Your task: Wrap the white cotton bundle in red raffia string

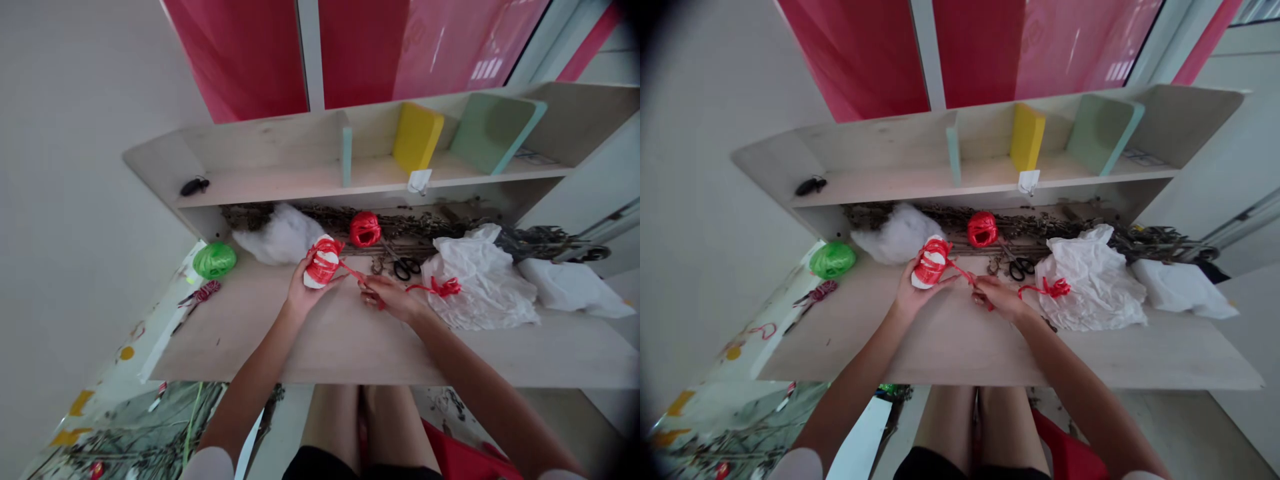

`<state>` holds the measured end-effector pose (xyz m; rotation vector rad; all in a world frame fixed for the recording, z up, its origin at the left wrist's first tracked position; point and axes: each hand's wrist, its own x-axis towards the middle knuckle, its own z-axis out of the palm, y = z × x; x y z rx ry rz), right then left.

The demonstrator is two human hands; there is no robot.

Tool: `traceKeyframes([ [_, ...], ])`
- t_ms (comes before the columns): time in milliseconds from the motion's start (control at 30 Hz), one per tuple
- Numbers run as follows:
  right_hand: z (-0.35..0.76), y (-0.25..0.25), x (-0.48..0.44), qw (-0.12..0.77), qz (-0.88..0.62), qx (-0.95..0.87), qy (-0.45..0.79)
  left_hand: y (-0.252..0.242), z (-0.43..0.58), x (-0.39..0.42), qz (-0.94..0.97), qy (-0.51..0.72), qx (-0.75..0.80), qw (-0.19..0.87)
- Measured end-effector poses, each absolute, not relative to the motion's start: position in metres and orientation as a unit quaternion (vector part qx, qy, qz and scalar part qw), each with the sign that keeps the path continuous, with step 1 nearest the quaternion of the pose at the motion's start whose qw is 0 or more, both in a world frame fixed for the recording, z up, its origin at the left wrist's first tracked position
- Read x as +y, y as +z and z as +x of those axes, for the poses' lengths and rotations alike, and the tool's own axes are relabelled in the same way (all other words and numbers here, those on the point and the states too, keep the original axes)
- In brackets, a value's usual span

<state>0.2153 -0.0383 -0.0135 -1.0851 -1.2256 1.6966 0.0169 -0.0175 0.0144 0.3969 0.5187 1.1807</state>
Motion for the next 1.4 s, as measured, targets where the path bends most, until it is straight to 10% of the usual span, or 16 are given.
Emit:
traceKeyframes([
  [767, 0.215, -0.015, -0.042, 0.482, -0.480, -0.684, 0.263, 0.011, 0.017, -0.014, 0.146, 0.526, 0.291, 0.786],
  [1400, 0.225, -0.019, -0.038, 0.338, -0.578, -0.735, -0.105, 0.014, 0.030, -0.023, 0.125, 0.491, 0.320, 0.800],
])
